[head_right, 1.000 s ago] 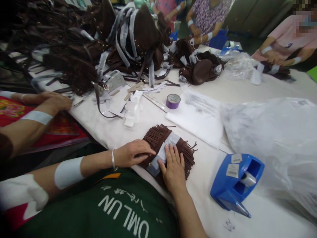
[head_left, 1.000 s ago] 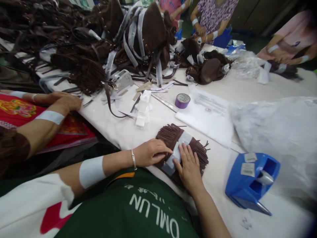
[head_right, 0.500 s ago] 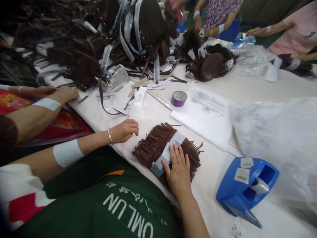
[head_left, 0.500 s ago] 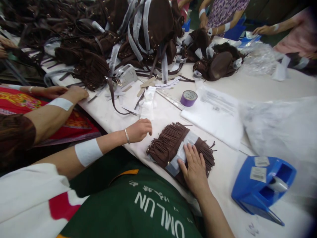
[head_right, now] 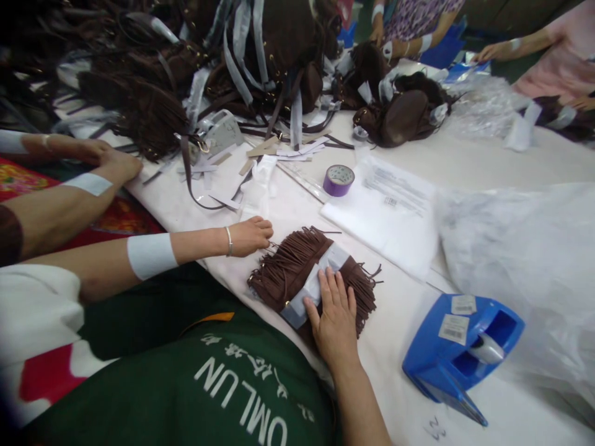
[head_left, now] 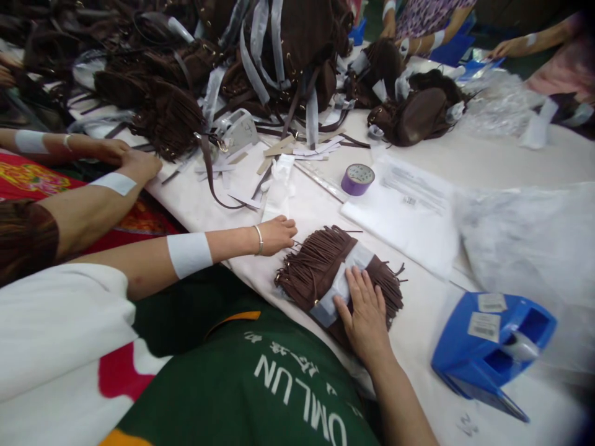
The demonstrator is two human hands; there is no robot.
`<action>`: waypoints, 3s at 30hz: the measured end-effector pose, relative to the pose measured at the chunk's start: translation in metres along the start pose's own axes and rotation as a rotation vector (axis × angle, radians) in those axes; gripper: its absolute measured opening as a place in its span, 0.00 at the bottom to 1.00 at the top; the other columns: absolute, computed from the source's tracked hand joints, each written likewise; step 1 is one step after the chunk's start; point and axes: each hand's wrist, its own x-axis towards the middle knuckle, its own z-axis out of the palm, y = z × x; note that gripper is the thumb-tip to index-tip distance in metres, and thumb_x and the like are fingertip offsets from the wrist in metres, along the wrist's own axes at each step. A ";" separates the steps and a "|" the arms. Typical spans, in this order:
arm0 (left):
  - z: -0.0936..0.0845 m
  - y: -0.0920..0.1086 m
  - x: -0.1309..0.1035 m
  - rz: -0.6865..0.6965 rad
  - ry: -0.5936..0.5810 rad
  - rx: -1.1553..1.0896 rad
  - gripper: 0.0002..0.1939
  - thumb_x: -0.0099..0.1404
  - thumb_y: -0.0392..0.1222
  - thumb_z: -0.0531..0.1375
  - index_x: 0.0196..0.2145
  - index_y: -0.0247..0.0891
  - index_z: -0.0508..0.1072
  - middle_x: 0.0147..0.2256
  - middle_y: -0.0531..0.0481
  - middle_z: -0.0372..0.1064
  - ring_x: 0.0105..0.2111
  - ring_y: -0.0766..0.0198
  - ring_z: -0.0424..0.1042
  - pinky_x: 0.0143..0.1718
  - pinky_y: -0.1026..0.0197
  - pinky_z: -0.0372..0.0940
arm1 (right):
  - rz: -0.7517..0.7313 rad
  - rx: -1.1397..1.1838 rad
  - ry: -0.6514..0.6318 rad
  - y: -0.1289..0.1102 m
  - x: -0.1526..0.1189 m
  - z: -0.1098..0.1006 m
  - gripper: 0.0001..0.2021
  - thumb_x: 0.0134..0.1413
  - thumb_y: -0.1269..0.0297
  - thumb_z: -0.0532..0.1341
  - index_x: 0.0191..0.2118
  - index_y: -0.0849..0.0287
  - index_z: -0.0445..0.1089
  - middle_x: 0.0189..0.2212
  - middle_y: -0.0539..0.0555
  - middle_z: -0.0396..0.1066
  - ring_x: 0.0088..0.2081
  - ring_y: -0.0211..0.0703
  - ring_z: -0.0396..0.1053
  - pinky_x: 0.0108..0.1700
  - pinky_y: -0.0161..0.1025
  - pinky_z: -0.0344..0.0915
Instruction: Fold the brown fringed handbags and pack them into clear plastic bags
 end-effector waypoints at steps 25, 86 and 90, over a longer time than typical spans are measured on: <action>0.025 0.026 -0.003 -0.641 -0.052 -0.329 0.11 0.62 0.46 0.59 0.30 0.37 0.76 0.26 0.50 0.72 0.28 0.63 0.68 0.26 0.66 0.52 | -0.002 -0.008 -0.021 0.001 0.000 0.001 0.30 0.63 0.50 0.46 0.67 0.52 0.41 0.66 0.53 0.45 0.67 0.47 0.40 0.64 0.55 0.39; 0.004 0.086 -0.046 -0.036 0.228 -0.421 0.03 0.64 0.37 0.58 0.33 0.36 0.71 0.43 0.43 0.68 0.53 0.55 0.59 0.56 0.52 0.58 | 0.017 -0.018 -0.002 0.000 0.000 0.000 0.30 0.63 0.50 0.48 0.66 0.51 0.42 0.66 0.52 0.45 0.67 0.44 0.39 0.65 0.53 0.38; -0.004 0.073 -0.050 -0.087 0.218 -0.393 0.04 0.65 0.37 0.58 0.33 0.35 0.71 0.42 0.43 0.68 0.52 0.56 0.60 0.55 0.52 0.58 | 0.012 -0.006 0.010 0.000 -0.002 -0.001 0.29 0.63 0.50 0.47 0.66 0.51 0.42 0.66 0.53 0.46 0.67 0.45 0.40 0.65 0.53 0.39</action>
